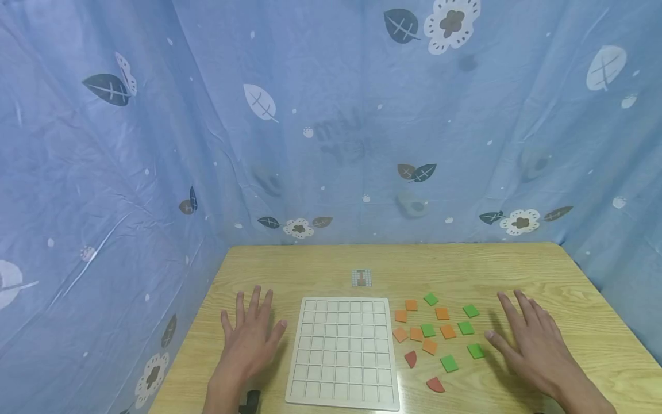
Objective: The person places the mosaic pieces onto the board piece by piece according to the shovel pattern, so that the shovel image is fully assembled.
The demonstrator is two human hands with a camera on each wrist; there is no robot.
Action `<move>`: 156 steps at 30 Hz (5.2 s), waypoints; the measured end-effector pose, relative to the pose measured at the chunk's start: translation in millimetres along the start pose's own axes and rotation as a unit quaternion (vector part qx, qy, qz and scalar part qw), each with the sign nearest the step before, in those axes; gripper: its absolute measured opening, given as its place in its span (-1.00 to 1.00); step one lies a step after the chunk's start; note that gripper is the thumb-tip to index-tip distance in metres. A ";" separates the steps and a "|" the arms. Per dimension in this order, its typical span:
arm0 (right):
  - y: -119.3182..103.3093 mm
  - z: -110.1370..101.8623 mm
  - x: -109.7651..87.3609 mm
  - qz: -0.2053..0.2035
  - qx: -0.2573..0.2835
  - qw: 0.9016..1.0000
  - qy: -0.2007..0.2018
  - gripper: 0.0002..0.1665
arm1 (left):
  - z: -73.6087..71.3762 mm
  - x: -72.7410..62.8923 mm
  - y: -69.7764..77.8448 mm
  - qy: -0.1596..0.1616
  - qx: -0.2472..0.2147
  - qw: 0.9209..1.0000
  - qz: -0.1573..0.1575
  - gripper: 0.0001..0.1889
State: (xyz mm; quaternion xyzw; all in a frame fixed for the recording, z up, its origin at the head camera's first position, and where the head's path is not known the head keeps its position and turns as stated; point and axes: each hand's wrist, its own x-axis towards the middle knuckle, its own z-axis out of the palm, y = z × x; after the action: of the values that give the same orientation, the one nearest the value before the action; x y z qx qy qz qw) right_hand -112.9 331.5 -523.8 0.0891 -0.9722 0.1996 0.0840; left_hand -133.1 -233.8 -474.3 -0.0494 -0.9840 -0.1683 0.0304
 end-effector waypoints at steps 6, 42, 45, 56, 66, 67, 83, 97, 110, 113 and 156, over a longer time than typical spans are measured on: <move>1.3 -0.3 2.2 -0.016 0.022 1.000 0.009 0.00 | -0.7 -0.8 -1.6 -0.002 -0.007 1.000 -0.005 -0.21; -16.4 -28.4 49.2 -0.047 0.129 0.989 0.047 -0.24 | 12.4 40.6 10.6 -0.082 -0.104 0.991 0.006 -0.29; -12.6 -23.0 51.1 -0.037 0.132 0.990 0.040 -0.29 | 16.0 43.2 10.5 -0.095 -0.106 0.990 0.002 -0.25; -0.9 -2.2 56.2 -0.009 0.200 0.980 -0.004 -0.44 | 27.9 52.5 6.9 -0.117 -0.123 0.986 -0.007 -0.22; 12.9 17.2 59.6 -0.030 0.284 0.958 -0.030 -0.36 | 35.6 54.6 3.5 -0.132 -0.102 0.986 -0.009 -0.10; 13.4 18.0 60.1 -0.030 0.279 0.960 -0.028 -0.37 | 35.2 54.3 3.4 -0.133 -0.102 0.986 -0.009 -0.10; 11.4 21.0 58.4 -0.020 0.146 0.989 0.011 -0.49 | 34.6 54.2 0.9 -0.143 -0.111 0.983 -0.015 -0.05; 12.0 20.8 61.0 -0.005 0.143 0.990 0.016 -0.52 | 31.5 54.5 -0.3 -0.141 -0.124 0.982 -0.005 -0.05; -14.9 -4.8 53.1 -0.024 0.186 0.980 0.072 -0.49 | 32.7 54.0 -2.1 -0.145 -0.126 0.981 -0.012 -0.08; -27.2 -11.6 53.1 -0.042 0.194 0.976 0.087 -0.47 | 33.8 53.7 -2.1 -0.146 -0.129 0.981 -0.013 -0.09; -155.5 -13.7 108.7 -0.139 0.265 0.947 0.112 -0.53 | 37.0 53.6 -4.5 -0.140 -0.147 0.979 -0.012 -0.09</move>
State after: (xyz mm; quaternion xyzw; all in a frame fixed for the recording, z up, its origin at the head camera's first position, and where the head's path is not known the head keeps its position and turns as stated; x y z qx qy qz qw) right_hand -184.4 181.2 -431.8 0.2193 -0.8464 0.4454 0.1928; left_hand -188.4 -221.0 -506.6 -0.0650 -0.9436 -0.3027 -0.1172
